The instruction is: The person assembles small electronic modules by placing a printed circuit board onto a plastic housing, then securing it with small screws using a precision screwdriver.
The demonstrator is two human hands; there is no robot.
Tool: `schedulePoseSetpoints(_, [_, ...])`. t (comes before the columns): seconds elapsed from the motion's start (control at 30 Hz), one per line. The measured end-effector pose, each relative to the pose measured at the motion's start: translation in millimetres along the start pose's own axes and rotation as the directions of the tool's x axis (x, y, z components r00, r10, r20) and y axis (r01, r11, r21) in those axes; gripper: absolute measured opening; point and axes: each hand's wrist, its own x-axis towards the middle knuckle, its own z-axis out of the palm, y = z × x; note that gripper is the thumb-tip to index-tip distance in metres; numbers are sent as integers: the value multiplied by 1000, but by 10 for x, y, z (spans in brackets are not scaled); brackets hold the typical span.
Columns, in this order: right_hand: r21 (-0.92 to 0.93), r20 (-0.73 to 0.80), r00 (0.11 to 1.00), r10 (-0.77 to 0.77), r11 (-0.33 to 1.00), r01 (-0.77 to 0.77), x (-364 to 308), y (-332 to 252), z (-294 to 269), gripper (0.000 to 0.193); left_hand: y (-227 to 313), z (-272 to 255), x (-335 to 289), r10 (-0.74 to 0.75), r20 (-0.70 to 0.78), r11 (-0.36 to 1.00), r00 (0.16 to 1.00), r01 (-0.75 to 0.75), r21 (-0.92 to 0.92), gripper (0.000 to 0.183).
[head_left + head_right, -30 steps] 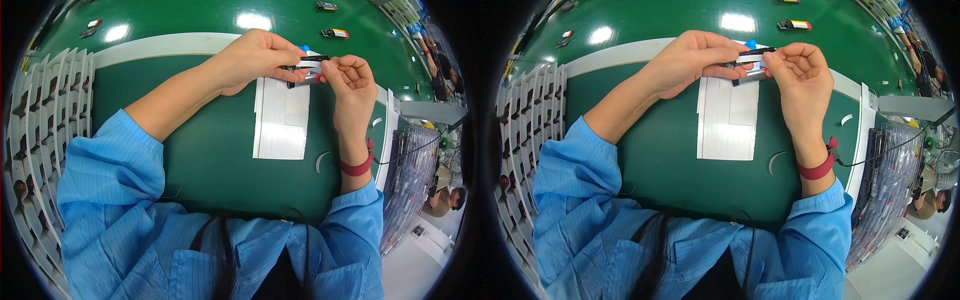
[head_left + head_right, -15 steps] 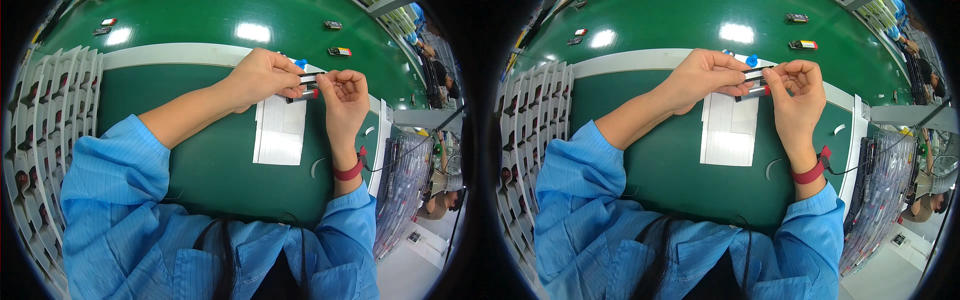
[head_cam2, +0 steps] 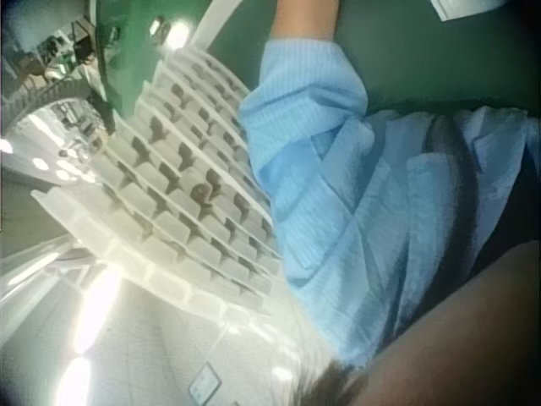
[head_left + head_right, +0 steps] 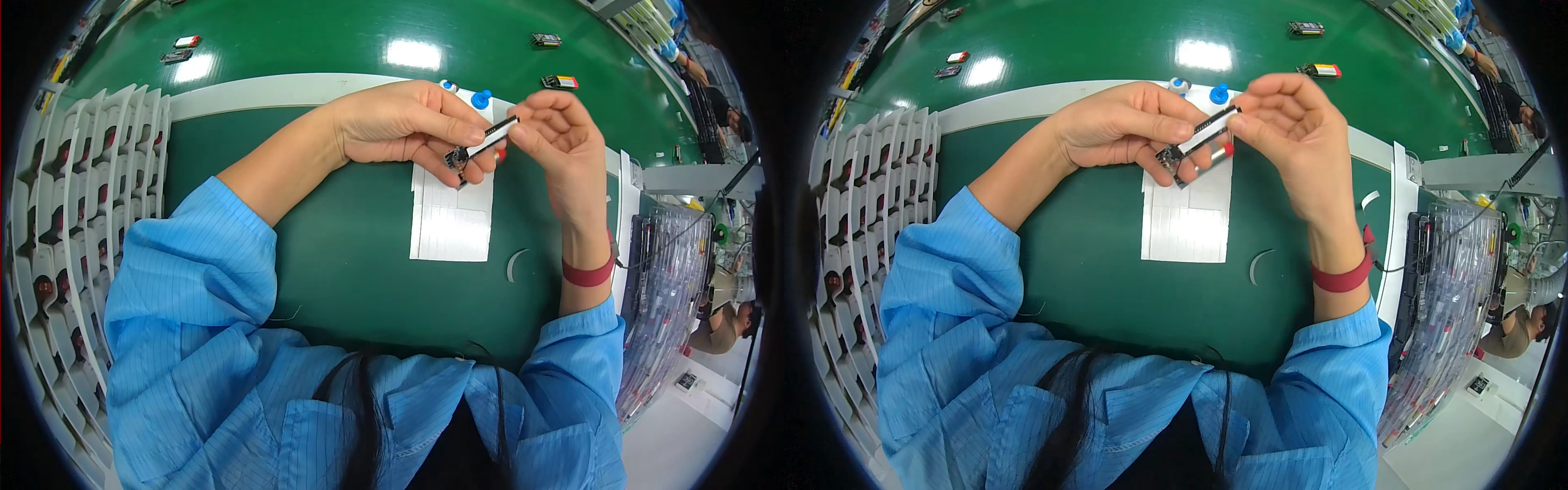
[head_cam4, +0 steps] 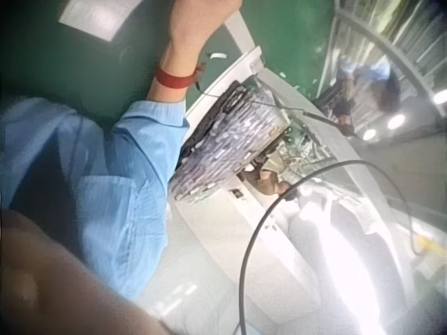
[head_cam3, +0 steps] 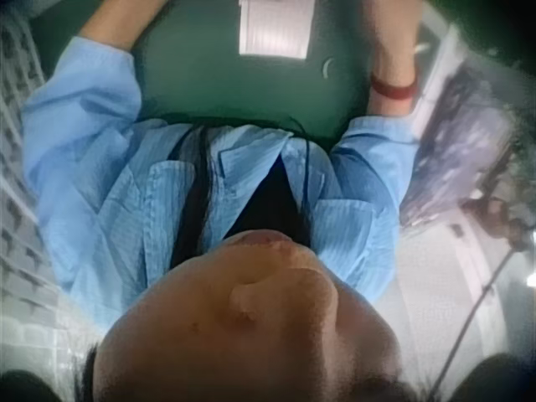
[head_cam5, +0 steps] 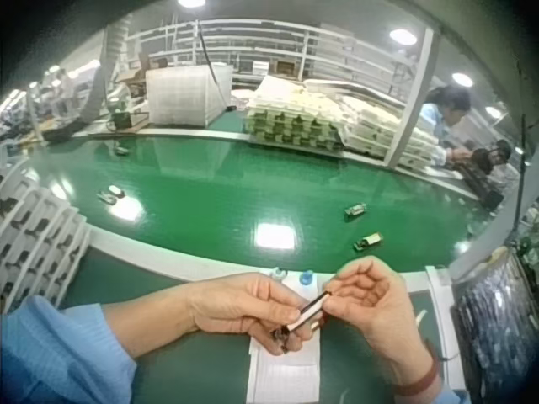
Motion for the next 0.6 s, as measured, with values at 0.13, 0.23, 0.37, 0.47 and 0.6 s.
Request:
schedulePoseSetpoints(0.13, [-245, -61, 961, -271, 937, 249, 4, 106, 85, 22, -82, 125, 27, 80, -177, 997, 981, -82, -7, 33])
schedulePoseSetpoints(0.23, [-241, -49, 964, -263, 939, 244, 11, 131, 67, 21, -78, 184, 54, 101, -262, 993, 960, -81, 86, 27])
schedulePoseSetpoints(0.37, [-482, 173, 921, -350, 785, 389, 9, 117, 29, 18, -104, 155, 45, 105, -244, 989, 964, -75, 129, 26])
schedulePoseSetpoints(0.47, [-643, 297, 863, -408, 583, 497, -12, 95, 57, 16, -68, 148, 36, 141, -254, 989, 957, -125, 75, 23])
schedulePoseSetpoints(0.6, [-429, 29, 853, -521, 764, 481, -4, 148, 53, 17, -39, 194, 11, 126, -272, 991, 954, -109, 74, 25])
